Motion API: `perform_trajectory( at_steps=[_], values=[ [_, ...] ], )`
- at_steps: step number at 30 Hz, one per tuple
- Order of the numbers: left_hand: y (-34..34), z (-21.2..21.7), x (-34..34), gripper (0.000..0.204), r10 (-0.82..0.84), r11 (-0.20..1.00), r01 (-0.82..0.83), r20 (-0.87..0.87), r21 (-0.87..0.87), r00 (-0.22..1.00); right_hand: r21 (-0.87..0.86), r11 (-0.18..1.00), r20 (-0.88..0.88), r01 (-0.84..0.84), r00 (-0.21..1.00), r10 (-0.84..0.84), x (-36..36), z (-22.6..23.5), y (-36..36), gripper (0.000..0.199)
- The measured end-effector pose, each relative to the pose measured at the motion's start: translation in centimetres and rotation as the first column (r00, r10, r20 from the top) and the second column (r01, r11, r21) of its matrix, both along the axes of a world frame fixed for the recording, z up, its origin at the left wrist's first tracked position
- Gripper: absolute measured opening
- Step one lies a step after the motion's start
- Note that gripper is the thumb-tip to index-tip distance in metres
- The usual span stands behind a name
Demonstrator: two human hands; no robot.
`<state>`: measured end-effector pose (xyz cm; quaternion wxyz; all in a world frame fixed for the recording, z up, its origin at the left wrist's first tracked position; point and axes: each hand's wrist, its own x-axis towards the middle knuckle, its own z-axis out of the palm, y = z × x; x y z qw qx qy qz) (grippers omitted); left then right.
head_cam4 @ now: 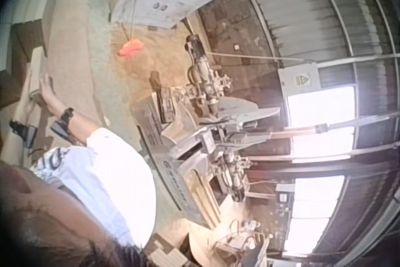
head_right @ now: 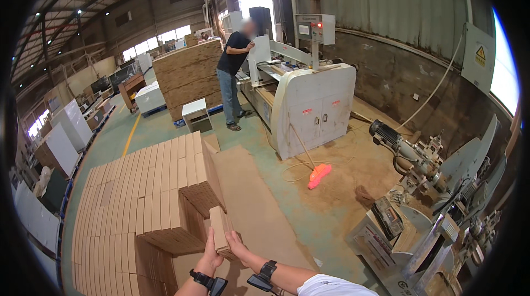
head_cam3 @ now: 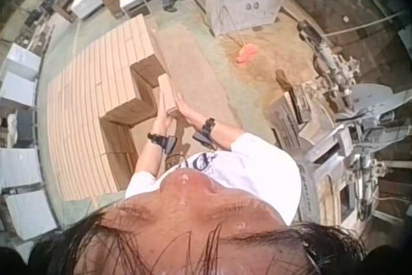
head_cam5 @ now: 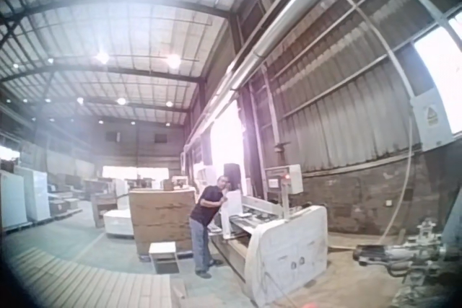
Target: Manually picking up wooden panels from a stack and feeding them into an industrial processing machine.
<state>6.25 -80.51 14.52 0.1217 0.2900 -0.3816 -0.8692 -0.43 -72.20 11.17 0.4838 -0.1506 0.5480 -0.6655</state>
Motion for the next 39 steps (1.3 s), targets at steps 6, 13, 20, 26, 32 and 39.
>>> perform_trajectory(
  at_steps=[6, 13, 20, 26, 32, 39],
  values=[
    [0.7, -0.4, 0.0, 0.068, -0.006, 1.0, 0.006, 0.008, 0.01, 1.0, -0.053, 0.998, 0.018, -0.024, 1.0, 0.025, 0.1, 1.0, 1.2, 0.065],
    [1.3, 0.7, 0.0, 0.073, -0.028, 0.999, 0.028, -0.005, -0.033, 1.0, 0.018, 0.999, 0.011, -0.027, 1.0, 0.027, 0.0, -0.3, 1.1, 0.081],
    [2.0, 0.5, 0.3, 0.075, -0.049, 0.998, 0.049, -0.006, -0.03, 0.999, 0.047, 0.999, -0.03, -0.006, 1.0, 0.007, 0.3, -0.4, 1.8, 0.082],
    [2.7, 0.2, 0.4, 0.075, -0.065, 0.997, 0.065, -0.003, -0.037, 0.998, 0.047, 0.999, -0.021, 0.0, 1.0, 0.001, 0.5, -0.8, 2.5, 0.082],
    [3.1, -0.3, 0.5, 0.074, -0.069, 0.997, 0.069, -0.025, -0.036, 0.997, 0.054, 0.998, -0.038, 0.02, 0.999, -0.018, 0.6, -1.3, 2.9, 0.082],
    [3.8, 0.2, 0.6, 0.074, -0.059, 0.998, 0.059, -0.002, -0.018, 0.998, 0.028, 0.999, -0.042, 0.029, 0.999, -0.028, 0.8, -0.9, 3.6, 0.081]
  ],
)
